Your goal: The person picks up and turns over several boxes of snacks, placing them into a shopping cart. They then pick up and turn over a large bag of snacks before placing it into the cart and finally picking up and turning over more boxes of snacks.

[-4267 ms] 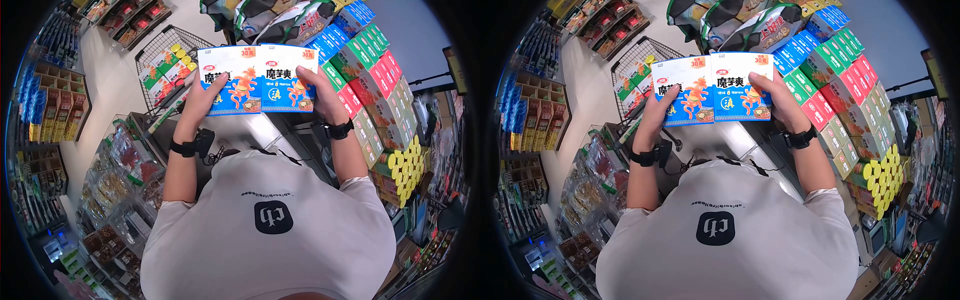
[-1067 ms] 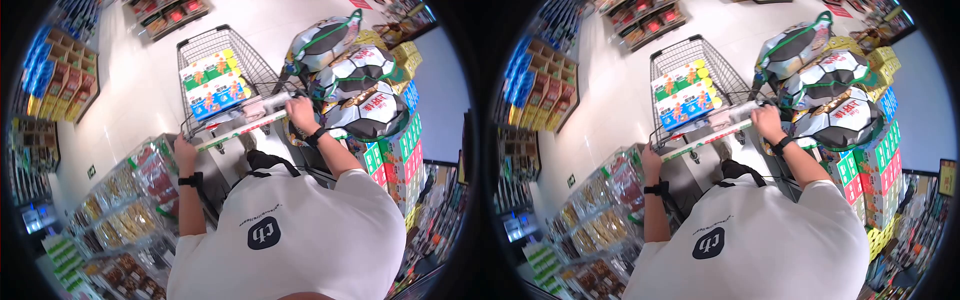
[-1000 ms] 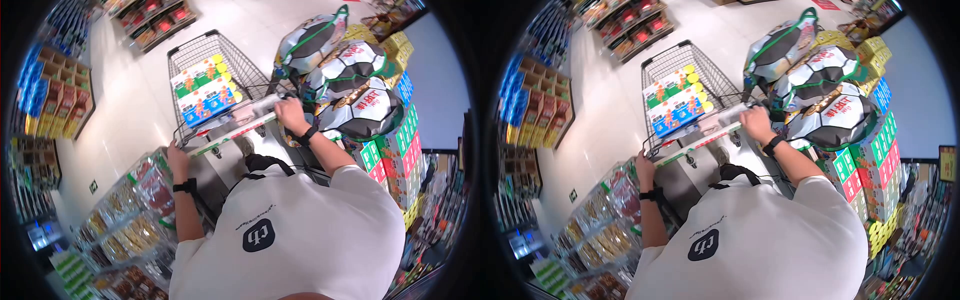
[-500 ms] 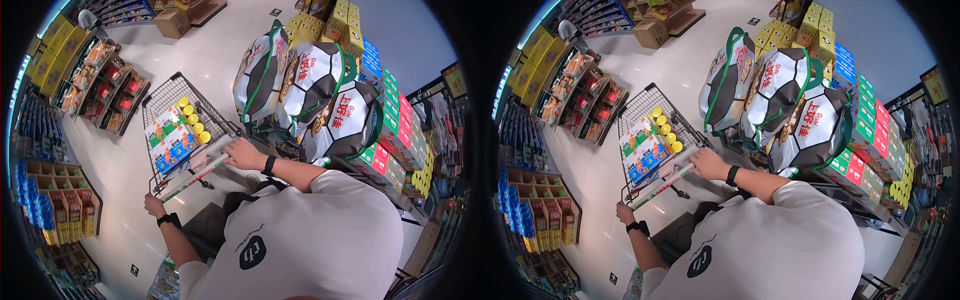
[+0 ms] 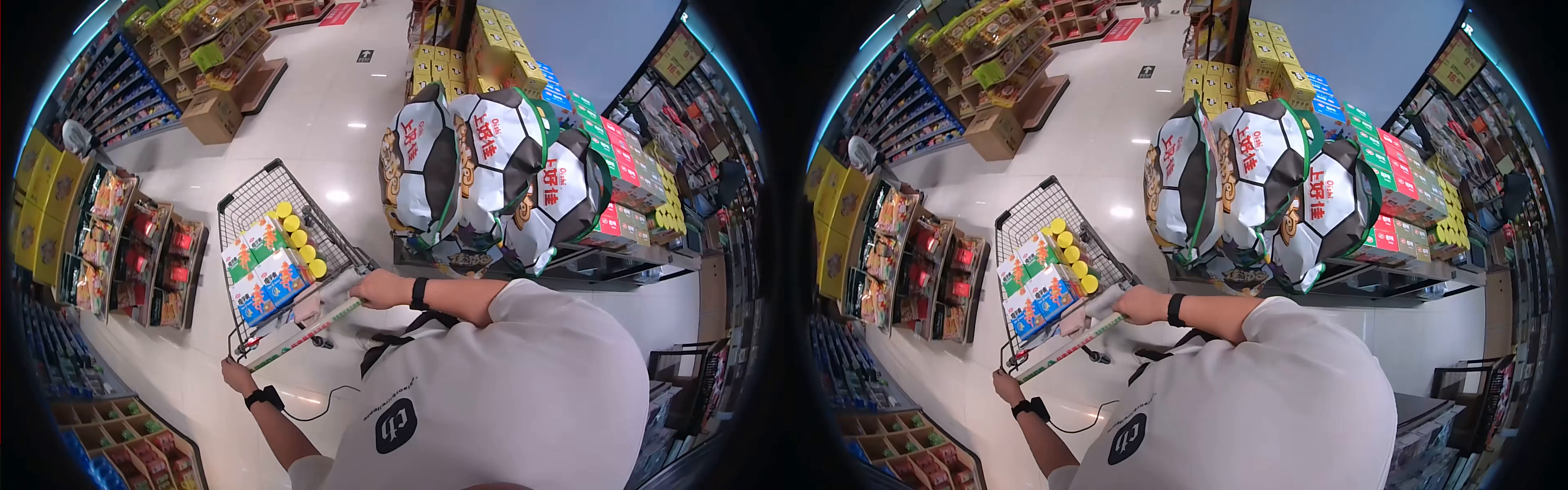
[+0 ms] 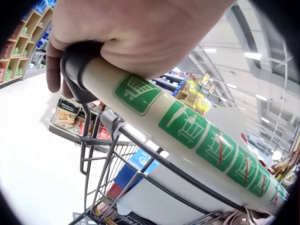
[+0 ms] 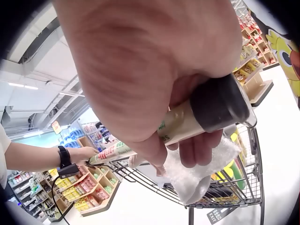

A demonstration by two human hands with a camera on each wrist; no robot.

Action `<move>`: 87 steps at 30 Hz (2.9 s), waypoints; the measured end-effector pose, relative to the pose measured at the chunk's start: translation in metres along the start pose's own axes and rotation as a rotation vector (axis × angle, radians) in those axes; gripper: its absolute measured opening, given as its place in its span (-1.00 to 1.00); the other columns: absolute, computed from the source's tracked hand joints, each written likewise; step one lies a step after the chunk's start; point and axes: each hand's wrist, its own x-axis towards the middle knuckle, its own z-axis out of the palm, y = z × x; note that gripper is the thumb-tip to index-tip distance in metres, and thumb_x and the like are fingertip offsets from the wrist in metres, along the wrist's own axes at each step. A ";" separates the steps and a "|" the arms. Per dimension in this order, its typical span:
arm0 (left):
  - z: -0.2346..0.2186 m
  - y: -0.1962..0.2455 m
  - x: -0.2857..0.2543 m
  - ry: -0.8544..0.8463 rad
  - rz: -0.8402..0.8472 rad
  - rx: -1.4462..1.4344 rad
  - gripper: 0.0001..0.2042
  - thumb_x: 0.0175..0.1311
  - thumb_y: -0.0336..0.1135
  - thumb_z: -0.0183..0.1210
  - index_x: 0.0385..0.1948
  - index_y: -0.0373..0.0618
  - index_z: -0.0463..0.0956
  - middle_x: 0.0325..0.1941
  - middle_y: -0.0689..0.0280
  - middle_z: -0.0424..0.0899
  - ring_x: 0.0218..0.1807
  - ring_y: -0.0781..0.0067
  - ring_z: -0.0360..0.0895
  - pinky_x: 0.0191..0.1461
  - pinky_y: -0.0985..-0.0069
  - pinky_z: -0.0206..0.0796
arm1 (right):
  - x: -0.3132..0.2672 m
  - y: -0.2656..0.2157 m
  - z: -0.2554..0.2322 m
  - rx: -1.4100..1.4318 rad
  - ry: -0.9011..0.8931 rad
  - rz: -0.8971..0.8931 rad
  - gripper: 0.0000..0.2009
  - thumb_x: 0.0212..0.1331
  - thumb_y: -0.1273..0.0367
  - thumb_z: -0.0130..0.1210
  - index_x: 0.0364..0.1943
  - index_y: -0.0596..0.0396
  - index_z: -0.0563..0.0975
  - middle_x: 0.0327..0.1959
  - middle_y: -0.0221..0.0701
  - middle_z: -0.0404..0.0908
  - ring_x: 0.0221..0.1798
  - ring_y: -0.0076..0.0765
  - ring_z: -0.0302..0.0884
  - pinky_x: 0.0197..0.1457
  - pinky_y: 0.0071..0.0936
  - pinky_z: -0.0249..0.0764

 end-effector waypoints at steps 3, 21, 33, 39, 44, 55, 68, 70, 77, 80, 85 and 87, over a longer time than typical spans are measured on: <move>0.009 0.008 0.039 -0.083 0.035 0.038 -0.73 0.43 -0.27 -0.07 -0.23 -0.28 0.54 -0.24 -0.03 0.67 -0.18 -0.12 0.61 -0.13 0.07 0.42 | 0.014 -0.009 -0.005 0.086 -0.010 0.084 -0.89 0.04 0.34 0.11 -0.36 0.02 0.54 -0.45 -0.24 0.62 -0.32 0.03 0.60 -0.24 -0.05 0.49; 0.065 0.071 0.182 -0.121 0.031 -0.119 -0.34 0.16 -0.45 0.01 0.32 -0.49 -0.02 0.25 -0.40 -0.07 0.11 -0.35 0.27 0.27 0.14 0.25 | 0.096 0.003 -0.028 0.292 -0.009 0.155 -0.65 -0.02 0.36 0.21 -0.08 0.05 0.56 -0.30 -0.16 0.64 -0.19 0.09 0.58 -0.12 -0.04 0.47; 0.135 0.085 0.293 -0.156 0.322 0.246 -0.39 0.14 -0.39 0.10 0.26 -0.46 0.16 0.37 -0.23 0.15 0.27 -0.31 0.14 0.38 0.06 -0.01 | 0.128 0.004 -0.021 0.368 0.028 0.247 -0.65 0.04 0.31 0.24 -0.07 0.09 0.55 -0.32 -0.12 0.62 -0.18 0.12 0.57 -0.10 -0.01 0.44; 0.127 0.142 0.311 0.025 0.329 -0.324 -0.65 0.21 -0.46 0.04 0.03 -0.41 0.45 0.16 -0.29 0.22 0.13 -0.20 0.34 0.20 0.11 0.27 | 0.158 -0.022 -0.011 0.339 0.089 0.406 -0.63 0.03 0.29 0.26 -0.05 0.08 0.54 -0.22 -0.15 0.61 -0.10 0.10 0.54 -0.03 -0.05 0.43; 0.139 0.151 0.354 -0.199 0.417 -0.446 -0.68 0.20 -0.50 0.00 0.00 -0.36 0.48 0.15 -0.24 0.29 0.09 -0.09 0.39 0.19 0.19 0.27 | 0.162 -0.074 -0.008 0.225 0.516 0.599 -0.55 0.07 0.33 0.25 0.11 -0.02 0.49 0.13 -0.24 0.42 0.23 -0.08 0.34 0.25 -0.15 0.30; 0.111 0.176 0.387 -0.265 0.420 -0.497 -0.73 0.21 -0.51 0.01 -0.08 -0.36 0.50 0.21 -0.14 0.16 0.17 -0.02 0.29 0.21 0.26 0.25 | 0.028 -0.238 0.126 0.493 -0.130 1.610 -0.61 0.06 0.26 0.21 -0.01 0.12 0.55 -0.05 -0.03 0.55 0.06 0.12 0.52 0.15 -0.12 0.45; 0.042 0.140 0.223 -0.789 -0.399 -1.141 -0.30 0.37 -0.14 0.06 0.33 -0.19 -0.22 0.05 0.00 0.35 -0.09 0.11 0.49 -0.04 0.11 0.56 | -0.068 -0.332 0.244 0.784 0.082 1.809 -0.64 0.14 0.26 0.15 -0.01 0.10 0.59 0.03 -0.11 0.62 0.14 0.01 0.53 0.25 -0.20 0.43; 0.026 0.142 0.177 -0.943 -0.231 -1.127 -0.28 0.38 -0.16 0.05 0.37 -0.12 -0.27 0.08 0.01 0.37 -0.09 0.17 0.51 -0.12 0.22 0.55 | -0.061 -0.331 0.229 0.831 0.167 1.859 -0.66 0.13 0.27 0.14 -0.02 0.08 0.60 0.01 -0.11 0.63 0.13 0.00 0.54 0.25 -0.21 0.43; 0.026 0.163 0.120 -1.118 -0.219 -1.159 -0.38 0.30 -0.46 0.11 0.24 -0.10 -0.17 0.14 0.01 0.38 0.01 0.20 0.54 -0.15 0.21 0.53 | -0.090 -0.313 0.256 0.745 0.222 1.806 -0.68 0.11 0.26 0.14 -0.07 0.08 0.63 -0.02 -0.12 0.64 0.10 0.00 0.55 0.23 -0.21 0.44; 0.067 0.153 0.134 -1.237 -0.244 -1.168 -0.38 0.30 -0.52 0.02 0.26 -0.17 -0.21 0.22 0.00 0.30 -0.01 0.08 0.58 -0.05 0.13 0.57 | -0.112 -0.301 0.260 0.805 0.225 1.864 -0.70 0.09 0.25 0.15 -0.13 0.09 0.65 -0.05 -0.12 0.65 0.08 0.00 0.56 0.20 -0.20 0.45; 0.070 0.170 0.137 -1.027 -0.344 -1.163 -0.44 0.19 -0.61 -0.06 0.22 -0.37 -0.10 0.20 -0.08 0.28 -0.08 -0.01 0.61 -0.06 0.13 0.63 | -0.128 -0.278 0.258 0.789 0.441 1.915 -0.69 0.06 0.26 0.13 -0.16 0.12 0.65 -0.12 -0.11 0.67 0.02 0.03 0.58 0.16 -0.18 0.47; 0.104 0.156 0.147 -0.977 -0.221 -1.199 -0.47 0.18 -0.58 -0.03 0.13 -0.51 -0.09 0.14 -0.14 0.32 -0.11 0.00 0.61 -0.09 0.11 0.63 | -0.134 -0.271 0.268 0.769 0.486 1.903 -0.69 0.04 0.27 0.12 -0.16 0.12 0.66 -0.12 -0.11 0.68 0.02 0.05 0.59 0.15 -0.17 0.47</move>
